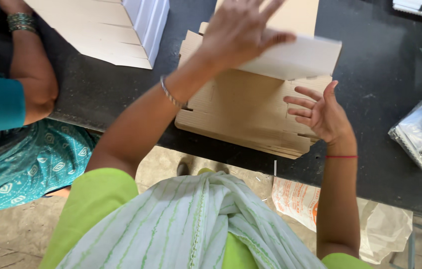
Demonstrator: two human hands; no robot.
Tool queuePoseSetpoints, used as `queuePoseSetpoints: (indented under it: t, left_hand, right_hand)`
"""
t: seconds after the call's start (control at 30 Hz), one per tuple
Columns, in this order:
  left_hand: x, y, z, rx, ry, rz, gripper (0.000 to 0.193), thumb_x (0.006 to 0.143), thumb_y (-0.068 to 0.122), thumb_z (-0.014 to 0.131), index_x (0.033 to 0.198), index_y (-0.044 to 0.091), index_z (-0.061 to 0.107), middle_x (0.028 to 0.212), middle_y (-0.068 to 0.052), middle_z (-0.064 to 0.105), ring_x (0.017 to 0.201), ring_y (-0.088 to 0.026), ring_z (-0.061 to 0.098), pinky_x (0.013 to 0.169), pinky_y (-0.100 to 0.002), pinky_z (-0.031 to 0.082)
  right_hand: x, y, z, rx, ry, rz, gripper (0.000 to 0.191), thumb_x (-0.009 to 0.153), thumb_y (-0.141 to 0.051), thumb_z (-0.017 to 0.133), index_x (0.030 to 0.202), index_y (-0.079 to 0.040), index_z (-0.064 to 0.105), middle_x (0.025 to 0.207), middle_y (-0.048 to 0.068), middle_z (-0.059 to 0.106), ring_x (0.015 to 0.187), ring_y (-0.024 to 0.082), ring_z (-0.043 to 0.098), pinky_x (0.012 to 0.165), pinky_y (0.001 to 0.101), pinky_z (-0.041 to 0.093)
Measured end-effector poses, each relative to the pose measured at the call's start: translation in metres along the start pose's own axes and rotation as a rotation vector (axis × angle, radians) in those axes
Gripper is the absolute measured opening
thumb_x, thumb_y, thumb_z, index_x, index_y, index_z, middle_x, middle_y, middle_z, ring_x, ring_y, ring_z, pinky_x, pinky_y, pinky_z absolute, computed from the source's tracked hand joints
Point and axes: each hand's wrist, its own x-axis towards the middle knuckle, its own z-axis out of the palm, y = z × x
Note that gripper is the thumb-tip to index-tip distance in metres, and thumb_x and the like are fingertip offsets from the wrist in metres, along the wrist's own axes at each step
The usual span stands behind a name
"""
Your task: The person folds flat cardboard blanks into open boxes on a work table, pressing the sides and tucking the front flap to lock each box, then stacks the finished boxes with the pile of folded boxes. The person repeats the folding cycle with new flat blanks.
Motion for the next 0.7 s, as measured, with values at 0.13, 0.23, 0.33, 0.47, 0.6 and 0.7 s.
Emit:
queuePoseSetpoints:
  t: [0.13,0.23,0.33,0.47,0.6,0.7]
  left_hand:
    - [-0.076,0.039,-0.012,0.045,0.091,0.075,0.082,0.101,0.073,0.044,0.152,0.009,0.049,0.144,-0.017,0.059,0.109,-0.034,0.066,0.092,-0.045,0.05]
    - [-0.128,0.057,-0.013,0.03,0.167,0.136,0.077,0.103,0.068,0.049,0.155,0.011,0.045,0.154,-0.015,0.052,0.121,-0.033,0.06,0.106,-0.049,0.046]
    - [-0.168,0.052,-0.021,-0.211,0.256,0.127,0.069,0.105,0.059,0.052,0.158,0.015,0.044,0.161,-0.012,0.045,0.14,-0.029,0.055,0.12,-0.051,0.039]
    - [-0.204,0.024,-0.044,-0.322,0.427,-0.112,0.059,0.108,0.05,0.055,0.152,0.013,0.048,0.158,-0.011,0.047,0.145,-0.03,0.049,0.124,-0.049,0.035]
    - [-0.216,-0.018,-0.071,-0.355,0.658,-0.34,0.052,0.11,0.04,0.054,0.149,0.005,0.051,0.157,-0.016,0.045,0.144,-0.032,0.043,0.122,-0.046,0.034]
    - [-0.216,-0.047,-0.088,-0.401,0.769,-0.399,0.054,0.113,0.04,0.053,0.152,0.004,0.049,0.157,-0.015,0.04,0.147,-0.032,0.039,0.122,-0.044,0.035]
  right_hand:
    - [0.018,0.03,0.003,0.463,-0.281,-0.116,0.094,0.107,-0.071,0.038,0.157,0.008,0.046,0.137,0.029,0.067,0.104,0.033,0.073,0.08,0.0354,0.061]
    - [0.016,0.048,0.013,0.379,-0.039,-0.119,0.07,0.106,-0.049,0.053,0.153,0.003,0.048,0.138,0.018,0.064,0.115,0.028,0.069,0.094,0.0371,0.057]
    - [0.011,0.06,0.032,0.264,0.191,-0.119,0.056,0.097,-0.031,0.057,0.145,-0.004,0.052,0.134,0.01,0.066,0.12,0.024,0.064,0.103,0.0375,0.051]
    - [0.014,0.043,0.062,0.273,0.173,-0.273,0.056,0.099,-0.033,0.056,0.146,-0.003,0.052,0.137,0.009,0.064,0.123,0.023,0.063,0.106,0.0347,0.051]
    - [0.032,0.01,0.108,0.273,-0.001,-0.487,0.057,0.104,-0.036,0.055,0.149,-0.002,0.052,0.143,0.009,0.063,0.129,0.02,0.062,0.11,0.0331,0.051]
    - [0.064,-0.025,0.15,0.341,-0.133,-0.539,0.044,0.108,-0.037,0.058,0.141,-0.007,0.054,0.136,0.006,0.061,0.123,0.018,0.061,0.107,0.0313,0.052]
